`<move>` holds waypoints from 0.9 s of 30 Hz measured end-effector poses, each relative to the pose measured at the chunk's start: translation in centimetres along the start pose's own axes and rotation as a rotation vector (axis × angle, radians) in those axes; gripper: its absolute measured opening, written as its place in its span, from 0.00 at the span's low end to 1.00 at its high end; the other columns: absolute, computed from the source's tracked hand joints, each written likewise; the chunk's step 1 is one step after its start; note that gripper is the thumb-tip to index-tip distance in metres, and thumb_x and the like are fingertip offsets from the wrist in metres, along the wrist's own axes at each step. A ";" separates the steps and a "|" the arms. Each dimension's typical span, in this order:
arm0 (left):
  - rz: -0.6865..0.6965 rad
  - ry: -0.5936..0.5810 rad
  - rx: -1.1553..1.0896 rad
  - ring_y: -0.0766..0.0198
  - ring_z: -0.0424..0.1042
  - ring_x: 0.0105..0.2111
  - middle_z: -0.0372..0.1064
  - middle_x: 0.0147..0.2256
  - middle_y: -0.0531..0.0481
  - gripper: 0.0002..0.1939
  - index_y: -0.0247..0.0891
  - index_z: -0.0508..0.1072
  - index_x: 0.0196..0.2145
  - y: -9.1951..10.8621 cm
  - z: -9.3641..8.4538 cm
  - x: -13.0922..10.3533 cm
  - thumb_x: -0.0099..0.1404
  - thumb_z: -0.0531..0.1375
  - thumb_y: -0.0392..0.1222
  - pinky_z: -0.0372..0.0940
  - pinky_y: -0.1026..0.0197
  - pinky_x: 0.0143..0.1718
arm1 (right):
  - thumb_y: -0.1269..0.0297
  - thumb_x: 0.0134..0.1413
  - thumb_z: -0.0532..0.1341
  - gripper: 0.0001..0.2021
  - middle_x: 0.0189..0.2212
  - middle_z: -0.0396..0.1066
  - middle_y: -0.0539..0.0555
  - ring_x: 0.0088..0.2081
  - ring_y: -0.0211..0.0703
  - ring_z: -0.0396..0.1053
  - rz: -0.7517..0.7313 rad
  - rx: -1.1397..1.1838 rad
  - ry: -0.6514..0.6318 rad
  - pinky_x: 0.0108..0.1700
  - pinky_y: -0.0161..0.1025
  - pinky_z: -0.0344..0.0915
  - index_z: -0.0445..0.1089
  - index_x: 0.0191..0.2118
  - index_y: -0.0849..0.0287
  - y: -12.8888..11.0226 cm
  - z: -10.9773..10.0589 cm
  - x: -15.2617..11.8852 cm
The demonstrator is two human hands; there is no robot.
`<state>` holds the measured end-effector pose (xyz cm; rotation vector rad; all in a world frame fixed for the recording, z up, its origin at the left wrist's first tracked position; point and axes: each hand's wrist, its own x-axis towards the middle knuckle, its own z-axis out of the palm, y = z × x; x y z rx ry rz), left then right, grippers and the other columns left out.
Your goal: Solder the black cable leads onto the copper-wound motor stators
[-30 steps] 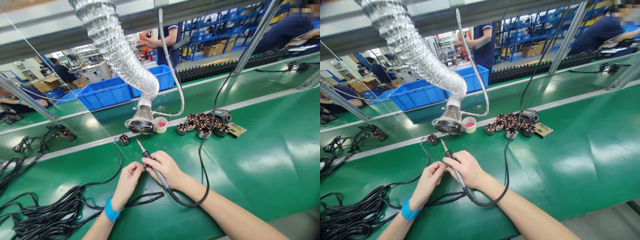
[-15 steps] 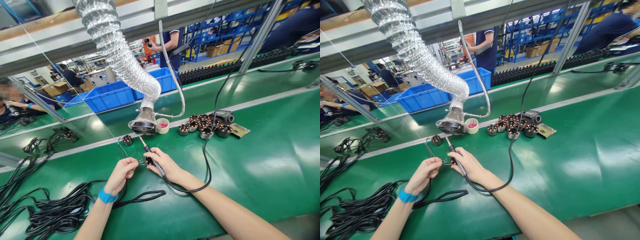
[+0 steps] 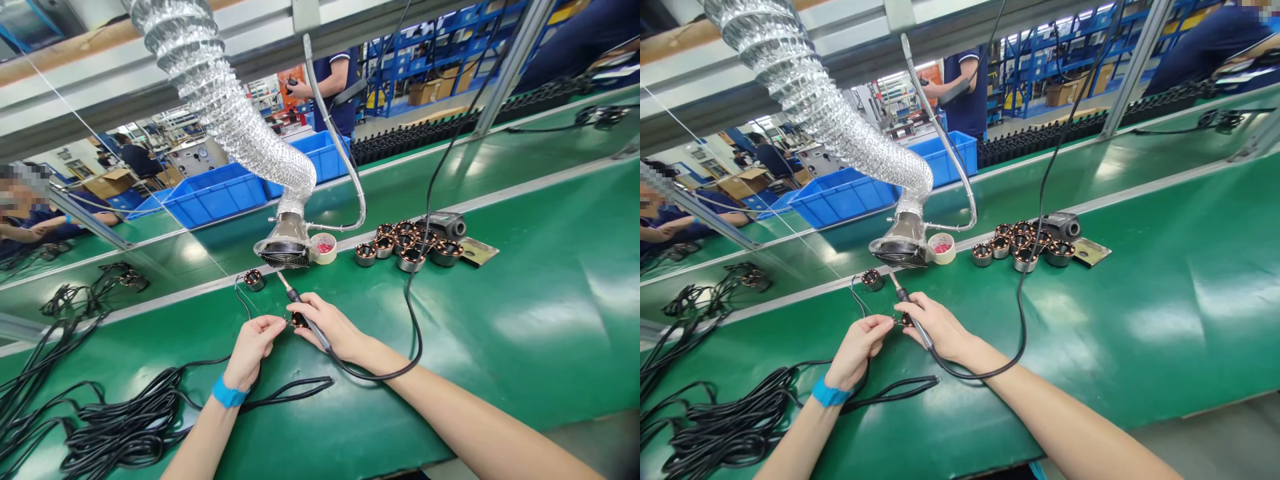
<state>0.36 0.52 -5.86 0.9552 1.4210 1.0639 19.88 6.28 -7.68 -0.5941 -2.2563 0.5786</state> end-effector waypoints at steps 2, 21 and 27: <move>0.012 -0.007 -0.007 0.77 0.42 0.17 0.54 0.19 0.60 0.20 0.31 0.75 0.33 0.0 0.0 -0.1 0.54 0.69 0.53 0.36 0.67 0.18 | 0.69 0.59 0.62 0.21 0.50 0.63 0.59 0.42 0.42 0.69 -0.003 -0.009 0.001 0.45 0.41 0.70 0.60 0.57 0.56 0.1 0.1 -0.1; 0.219 0.394 0.163 0.74 0.50 0.14 0.56 0.13 0.58 0.18 0.31 0.76 0.26 3.0 -5.5 6.5 0.58 0.64 0.52 0.48 0.68 0.18 | 0.73 0.58 0.62 0.20 0.45 0.68 0.62 0.41 0.47 0.73 -0.357 -0.307 0.303 0.41 0.43 0.73 0.65 0.56 0.60 0.1 -0.3 -0.6; 0.317 0.579 0.128 0.69 0.68 0.19 0.71 0.23 0.47 0.21 0.30 0.74 0.30 3.8 -8.5 8.0 0.68 0.54 0.52 0.63 0.67 0.22 | 0.74 0.58 0.62 0.19 0.45 0.69 0.62 0.40 0.46 0.73 -0.413 -0.326 0.332 0.40 0.42 0.72 0.67 0.55 0.61 -0.2 -0.4 -0.8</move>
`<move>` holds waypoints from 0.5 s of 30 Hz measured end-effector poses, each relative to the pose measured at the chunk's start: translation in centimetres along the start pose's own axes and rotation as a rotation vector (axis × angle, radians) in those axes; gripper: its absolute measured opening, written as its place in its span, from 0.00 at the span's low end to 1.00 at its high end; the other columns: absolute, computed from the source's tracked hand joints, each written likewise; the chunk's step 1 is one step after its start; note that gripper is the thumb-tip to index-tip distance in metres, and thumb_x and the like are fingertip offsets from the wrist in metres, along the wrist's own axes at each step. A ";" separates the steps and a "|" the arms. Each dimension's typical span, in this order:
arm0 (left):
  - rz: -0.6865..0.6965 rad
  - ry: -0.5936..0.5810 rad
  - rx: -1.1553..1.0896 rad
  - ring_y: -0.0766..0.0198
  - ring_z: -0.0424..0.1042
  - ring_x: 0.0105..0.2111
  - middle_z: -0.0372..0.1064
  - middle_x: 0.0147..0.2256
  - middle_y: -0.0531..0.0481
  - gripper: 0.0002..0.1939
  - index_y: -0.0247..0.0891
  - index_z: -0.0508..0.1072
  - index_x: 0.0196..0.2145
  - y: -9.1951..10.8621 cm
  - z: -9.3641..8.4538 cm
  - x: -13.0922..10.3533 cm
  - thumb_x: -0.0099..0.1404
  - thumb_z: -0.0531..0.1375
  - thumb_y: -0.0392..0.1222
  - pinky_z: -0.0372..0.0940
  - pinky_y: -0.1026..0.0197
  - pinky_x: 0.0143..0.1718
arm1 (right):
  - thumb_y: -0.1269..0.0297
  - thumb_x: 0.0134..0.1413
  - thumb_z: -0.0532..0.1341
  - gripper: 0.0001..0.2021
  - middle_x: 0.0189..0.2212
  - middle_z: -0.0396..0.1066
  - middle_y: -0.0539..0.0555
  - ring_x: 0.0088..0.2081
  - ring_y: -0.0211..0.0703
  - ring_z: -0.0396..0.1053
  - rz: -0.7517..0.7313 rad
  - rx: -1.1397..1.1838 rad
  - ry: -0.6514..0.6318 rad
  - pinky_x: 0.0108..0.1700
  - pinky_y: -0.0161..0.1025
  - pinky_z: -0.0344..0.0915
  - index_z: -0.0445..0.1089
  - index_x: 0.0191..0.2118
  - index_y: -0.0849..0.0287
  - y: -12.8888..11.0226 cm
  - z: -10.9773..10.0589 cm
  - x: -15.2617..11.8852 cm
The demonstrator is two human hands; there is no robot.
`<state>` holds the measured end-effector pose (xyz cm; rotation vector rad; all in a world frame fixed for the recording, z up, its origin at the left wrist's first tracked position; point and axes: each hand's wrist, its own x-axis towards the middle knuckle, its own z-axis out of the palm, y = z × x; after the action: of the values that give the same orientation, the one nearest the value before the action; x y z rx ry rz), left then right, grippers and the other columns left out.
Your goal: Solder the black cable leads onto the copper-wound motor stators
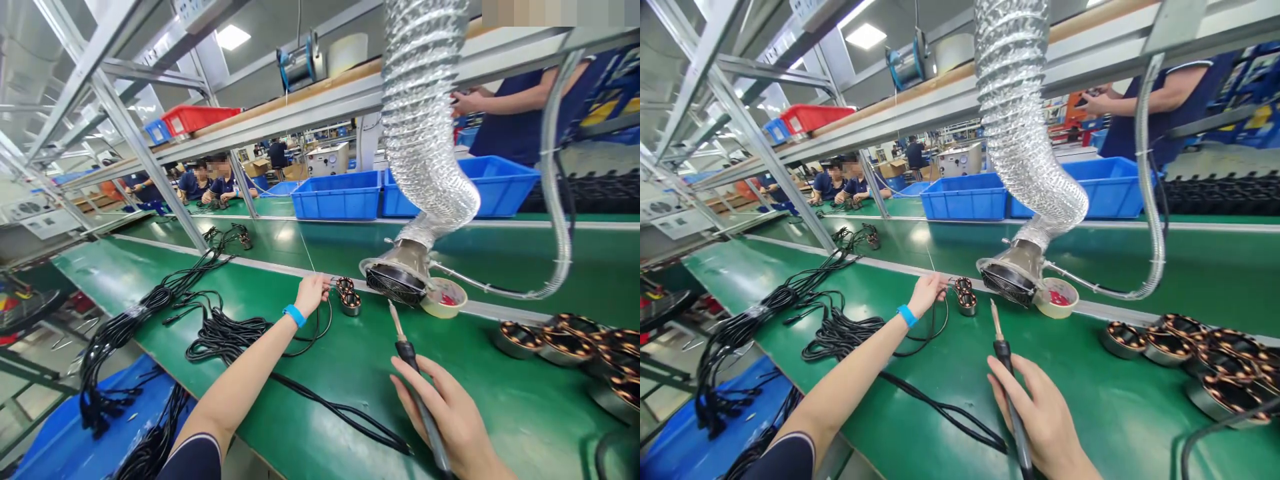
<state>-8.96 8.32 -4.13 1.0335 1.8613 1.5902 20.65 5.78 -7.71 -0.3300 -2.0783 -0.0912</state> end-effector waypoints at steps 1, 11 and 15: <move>0.043 0.052 -0.014 0.67 0.72 0.24 0.74 0.28 0.45 0.22 0.31 0.74 0.34 0.4 -0.5 -0.1 0.70 0.51 0.52 0.66 0.67 0.26 | 0.74 0.58 0.62 0.19 0.45 0.69 0.62 0.39 0.46 0.73 0.001 -0.002 0.008 0.40 0.42 0.72 0.67 0.55 0.61 0.1 0.0 0.0; 0.719 -0.534 0.915 0.56 0.76 0.41 0.67 0.56 0.45 0.12 0.38 0.74 0.40 2.8 0.2 -4.4 0.71 0.52 0.44 0.70 0.55 0.44 | 0.80 0.53 0.64 0.34 0.45 0.69 0.59 0.42 0.47 0.72 0.122 0.003 0.098 0.43 0.43 0.72 0.58 0.64 0.51 0.1 0.0 -0.5; 0.654 -0.525 1.113 0.54 0.76 0.41 0.58 0.62 0.43 0.12 0.38 0.69 0.43 1.8 0.9 -4.0 0.65 0.61 0.46 0.71 0.54 0.41 | 0.81 0.53 0.63 0.30 0.45 0.68 0.59 0.43 0.45 0.72 0.141 -0.023 0.100 0.43 0.42 0.73 0.63 0.60 0.55 -0.2 -0.4 -0.4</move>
<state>-5.48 5.77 -2.96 2.4113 2.0614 0.2479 21.14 5.43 -7.82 -0.4754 -1.9508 -0.0457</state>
